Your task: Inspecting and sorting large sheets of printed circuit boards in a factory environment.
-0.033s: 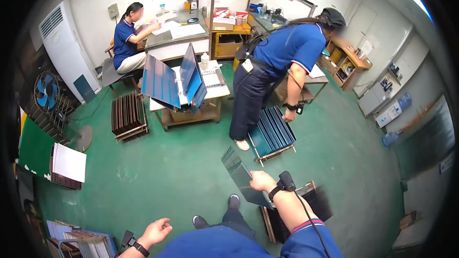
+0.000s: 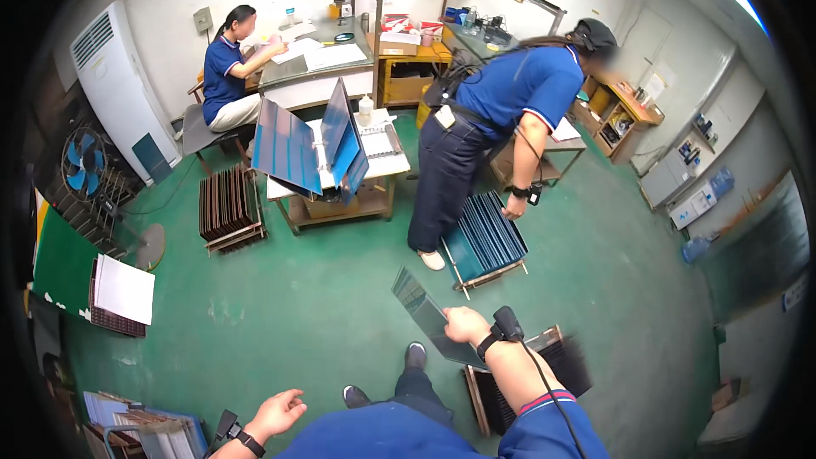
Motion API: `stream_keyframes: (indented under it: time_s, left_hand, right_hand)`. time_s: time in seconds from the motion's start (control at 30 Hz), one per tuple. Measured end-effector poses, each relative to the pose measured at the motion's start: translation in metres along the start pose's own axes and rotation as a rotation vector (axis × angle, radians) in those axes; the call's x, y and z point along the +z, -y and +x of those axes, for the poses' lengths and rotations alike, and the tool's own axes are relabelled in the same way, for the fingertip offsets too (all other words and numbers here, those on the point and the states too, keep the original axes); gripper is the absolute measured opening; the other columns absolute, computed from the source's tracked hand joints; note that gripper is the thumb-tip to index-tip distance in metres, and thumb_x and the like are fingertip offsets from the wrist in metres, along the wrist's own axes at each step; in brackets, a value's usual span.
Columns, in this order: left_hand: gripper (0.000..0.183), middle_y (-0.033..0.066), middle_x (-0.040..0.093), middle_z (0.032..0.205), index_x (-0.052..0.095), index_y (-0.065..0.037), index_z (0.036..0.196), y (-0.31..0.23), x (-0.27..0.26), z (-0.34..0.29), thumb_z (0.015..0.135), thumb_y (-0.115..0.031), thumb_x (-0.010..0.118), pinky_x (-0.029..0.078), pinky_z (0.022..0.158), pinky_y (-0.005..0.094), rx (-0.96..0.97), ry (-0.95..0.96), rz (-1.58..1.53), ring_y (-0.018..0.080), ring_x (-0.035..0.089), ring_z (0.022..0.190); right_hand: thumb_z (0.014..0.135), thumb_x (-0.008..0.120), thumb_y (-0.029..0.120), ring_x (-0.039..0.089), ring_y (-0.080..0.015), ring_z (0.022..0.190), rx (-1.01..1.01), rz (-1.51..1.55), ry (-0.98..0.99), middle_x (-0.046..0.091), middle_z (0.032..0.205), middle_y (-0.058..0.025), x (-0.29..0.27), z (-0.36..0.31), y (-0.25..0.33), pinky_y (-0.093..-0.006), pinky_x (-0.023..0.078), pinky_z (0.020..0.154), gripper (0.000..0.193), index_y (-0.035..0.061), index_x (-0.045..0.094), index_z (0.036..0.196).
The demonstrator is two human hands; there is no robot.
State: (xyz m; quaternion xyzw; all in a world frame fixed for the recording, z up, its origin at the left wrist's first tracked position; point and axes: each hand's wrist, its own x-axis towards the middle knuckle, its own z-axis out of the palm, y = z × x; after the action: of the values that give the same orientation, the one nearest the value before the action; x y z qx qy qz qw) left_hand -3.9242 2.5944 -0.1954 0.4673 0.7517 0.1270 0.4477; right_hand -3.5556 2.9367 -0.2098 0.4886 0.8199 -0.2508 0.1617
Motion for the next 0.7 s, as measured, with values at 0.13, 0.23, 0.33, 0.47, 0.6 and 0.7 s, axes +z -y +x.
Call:
stream_keyframes:
  time_s: [0.13, 0.23, 0.33, 0.47, 0.6, 0.7]
  left_hand:
    - [0.045, 0.0131, 0.072, 0.112, 0.061, -0.005, 0.129, -0.021, -0.001, 0.021, 0.093, -0.030, 0.066, 0.055, 0.089, 0.0394, 0.041, -0.075, 0.080, 0.0277, 0.070, 0.102]
    - [0.048, 0.0126, 0.070, 0.120, 0.061, -0.008, 0.132, -0.046, 0.000, 0.036, 0.093, -0.035, 0.064, 0.054, 0.093, 0.0399, -0.118, -0.108, 0.030, 0.0287, 0.068, 0.107]
    - [0.049, 0.0123, 0.070, 0.120, 0.061, -0.008, 0.132, -0.068, 0.011, 0.049, 0.093, -0.036, 0.064, 0.054, 0.093, 0.0401, -0.168, -0.144, -0.014, 0.0285, 0.068, 0.108]
    - [0.043, 0.0127, 0.072, 0.112, 0.063, -0.006, 0.128, -0.092, 0.022, 0.066, 0.092, -0.031, 0.066, 0.055, 0.091, 0.0397, -0.177, -0.204, 0.020, 0.0290, 0.069, 0.104]
    - [0.043, 0.0123, 0.072, 0.112, 0.063, -0.006, 0.128, -0.111, 0.020, 0.087, 0.093, -0.032, 0.065, 0.055, 0.092, 0.0392, -0.202, -0.172, 0.003, 0.0291, 0.069, 0.105]
    - [0.043, 0.0121, 0.072, 0.112, 0.063, -0.007, 0.127, -0.107, 0.014, 0.100, 0.093, -0.032, 0.065, 0.054, 0.092, 0.0393, -0.210, -0.153, 0.000, 0.0293, 0.068, 0.106]
  right_hand:
    - [0.087, 0.054, 0.014, 0.069, -0.0356, 0.107, -0.061, -0.162, 0.151, 0.071, 0.113, -0.0212, -0.006, 0.033, -0.011, -0.0467, 0.055, 0.092, 0.039, 0.0150, 0.069, 0.123]
    - [0.086, 0.055, 0.013, 0.071, -0.0337, 0.103, -0.266, -0.320, 0.153, 0.073, 0.110, -0.0176, -0.012, 0.072, -0.028, -0.0449, 0.057, 0.088, 0.042, 0.0186, 0.070, 0.125]
    - [0.083, 0.056, 0.012, 0.072, -0.0331, 0.100, -0.428, -0.429, 0.209, 0.074, 0.106, -0.0159, -0.032, 0.110, -0.032, -0.0443, 0.058, 0.084, 0.044, 0.0187, 0.071, 0.124]
    - [0.083, 0.057, 0.012, 0.073, -0.0336, 0.095, -0.634, -0.476, 0.210, 0.075, 0.103, -0.0144, -0.054, 0.157, -0.032, -0.0440, 0.058, 0.079, 0.038, 0.0184, 0.074, 0.117]
    - [0.087, 0.056, 0.020, 0.074, -0.0311, 0.083, -0.769, -0.448, 0.060, 0.075, 0.086, -0.0092, -0.067, 0.200, -0.025, -0.0462, 0.059, 0.071, 0.020, 0.0184, 0.076, 0.090]
    - [0.087, 0.056, 0.021, 0.074, -0.0305, 0.081, -0.839, -0.596, 0.100, 0.074, 0.083, -0.0087, -0.092, 0.232, -0.004, -0.0445, 0.059, 0.069, 0.020, 0.0173, 0.075, 0.087]
